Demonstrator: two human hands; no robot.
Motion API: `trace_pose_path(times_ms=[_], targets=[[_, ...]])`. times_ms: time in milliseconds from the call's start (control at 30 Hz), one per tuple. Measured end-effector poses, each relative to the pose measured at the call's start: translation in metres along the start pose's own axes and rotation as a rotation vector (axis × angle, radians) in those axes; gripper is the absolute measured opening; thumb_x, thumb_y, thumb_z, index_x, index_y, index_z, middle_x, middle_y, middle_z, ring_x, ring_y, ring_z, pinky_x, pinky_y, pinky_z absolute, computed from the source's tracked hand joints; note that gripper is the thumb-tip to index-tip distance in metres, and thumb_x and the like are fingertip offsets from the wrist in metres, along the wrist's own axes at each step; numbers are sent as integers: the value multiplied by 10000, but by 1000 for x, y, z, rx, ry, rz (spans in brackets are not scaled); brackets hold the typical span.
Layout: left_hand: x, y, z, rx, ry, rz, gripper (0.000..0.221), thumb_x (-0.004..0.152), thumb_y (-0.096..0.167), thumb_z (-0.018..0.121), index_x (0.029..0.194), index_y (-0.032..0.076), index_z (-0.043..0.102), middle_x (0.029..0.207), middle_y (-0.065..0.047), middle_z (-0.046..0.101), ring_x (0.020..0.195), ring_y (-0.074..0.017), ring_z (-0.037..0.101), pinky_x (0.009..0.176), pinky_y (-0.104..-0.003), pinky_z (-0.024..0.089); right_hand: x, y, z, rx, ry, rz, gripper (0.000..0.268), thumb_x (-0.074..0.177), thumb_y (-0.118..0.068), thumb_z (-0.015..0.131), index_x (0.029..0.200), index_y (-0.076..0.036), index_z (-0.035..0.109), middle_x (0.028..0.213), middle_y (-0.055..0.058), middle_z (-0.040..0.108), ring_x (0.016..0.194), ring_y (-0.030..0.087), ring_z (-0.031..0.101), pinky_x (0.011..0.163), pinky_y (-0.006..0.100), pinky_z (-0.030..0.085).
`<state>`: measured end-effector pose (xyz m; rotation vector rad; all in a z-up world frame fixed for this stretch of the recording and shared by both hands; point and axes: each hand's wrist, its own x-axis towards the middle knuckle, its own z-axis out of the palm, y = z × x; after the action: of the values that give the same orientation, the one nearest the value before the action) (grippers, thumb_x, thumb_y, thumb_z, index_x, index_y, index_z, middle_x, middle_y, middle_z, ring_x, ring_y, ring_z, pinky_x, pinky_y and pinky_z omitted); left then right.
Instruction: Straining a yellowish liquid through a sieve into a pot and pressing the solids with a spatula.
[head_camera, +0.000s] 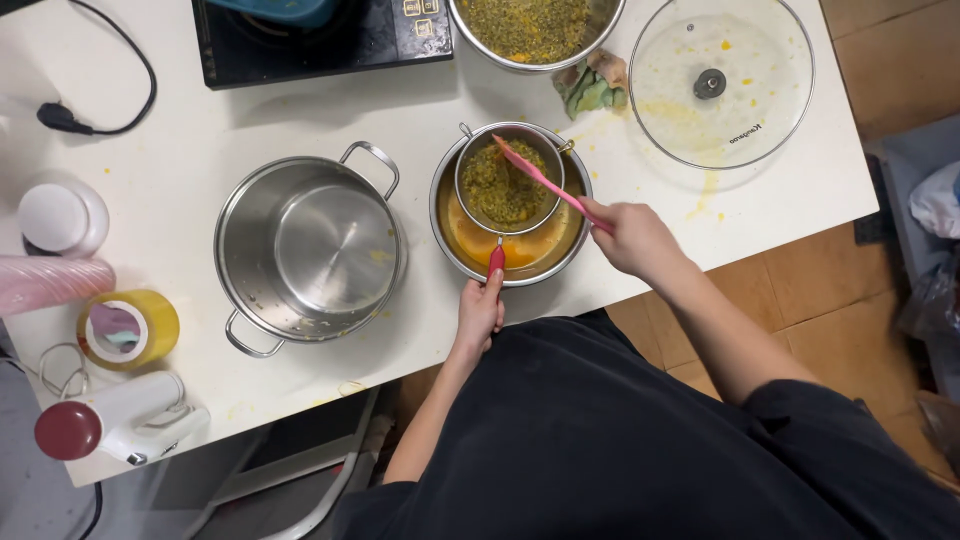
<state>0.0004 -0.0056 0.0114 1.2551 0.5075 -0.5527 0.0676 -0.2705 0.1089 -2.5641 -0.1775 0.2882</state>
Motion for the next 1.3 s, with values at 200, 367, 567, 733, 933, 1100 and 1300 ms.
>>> trace_pose_path(times_ms=[200, 367, 567, 733, 933, 1100, 1300], targets=[[1, -2, -1, -34, -14, 0, 401, 1017, 362, 578, 1169, -6, 531, 768, -30, 583, 357, -56, 383, 300, -234, 271, 1, -19, 14, -410, -369, 50, 608, 921, -91, 463, 1454, -363, 574, 997, 131, 698, 901, 323, 717, 748, 468, 581], [6, -4, -3, -30, -10, -11, 403, 1029, 369, 580, 1179, -2, 538, 730, -47, 555, 360, -58, 392, 304, -236, 284, 12, -50, -55, -513, -460, 171, 596, 971, -116, 427, 1479, -411, 531, 993, 126, 694, 925, 312, 712, 781, 467, 577], [7, -9, -4, -19, -3, -23, 416, 1030, 370, 587, 1129, -29, 521, 745, -44, 561, 363, -59, 391, 305, -237, 278, 35, -24, -16, -418, -385, 139, 531, 956, -185, 510, 1447, -374, 580, 916, 151, 716, 868, 345, 705, 763, 488, 571], [6, -5, -3, -29, 0, -33, 418, 1020, 368, 583, 1118, -33, 516, 765, -32, 576, 361, -59, 393, 302, -238, 279, 34, -28, -43, -450, -451, 56, 552, 921, -170, 548, 1408, -424, 611, 867, 143, 721, 843, 342, 704, 761, 495, 571], [-1, 2, -1, -20, -2, -41, 430, 1040, 384, 587, 1143, -28, 516, 693, -27, 524, 372, -57, 378, 313, -238, 279, 31, -29, -44, -396, -246, 59, 454, 979, -242, 580, 1421, -329, 632, 855, 176, 714, 818, 377, 695, 734, 510, 557], [0, 3, 0, -14, -9, -29, 413, 1015, 396, 589, 1130, 2, 544, 627, -6, 503, 356, -55, 372, 303, -241, 271, 13, -18, -45, -169, -202, -34, 413, 918, -244, 677, 1329, -216, 703, 835, 204, 719, 750, 391, 691, 705, 481, 549], [2, -4, -3, -29, -1, -32, 424, 1014, 383, 613, 1118, -20, 533, 640, -11, 516, 357, -63, 391, 302, -252, 283, -22, -23, -45, 131, -257, 82, 440, 938, -215, 687, 1373, -156, 655, 707, 170, 677, 577, 303, 612, 621, 395, 526]])
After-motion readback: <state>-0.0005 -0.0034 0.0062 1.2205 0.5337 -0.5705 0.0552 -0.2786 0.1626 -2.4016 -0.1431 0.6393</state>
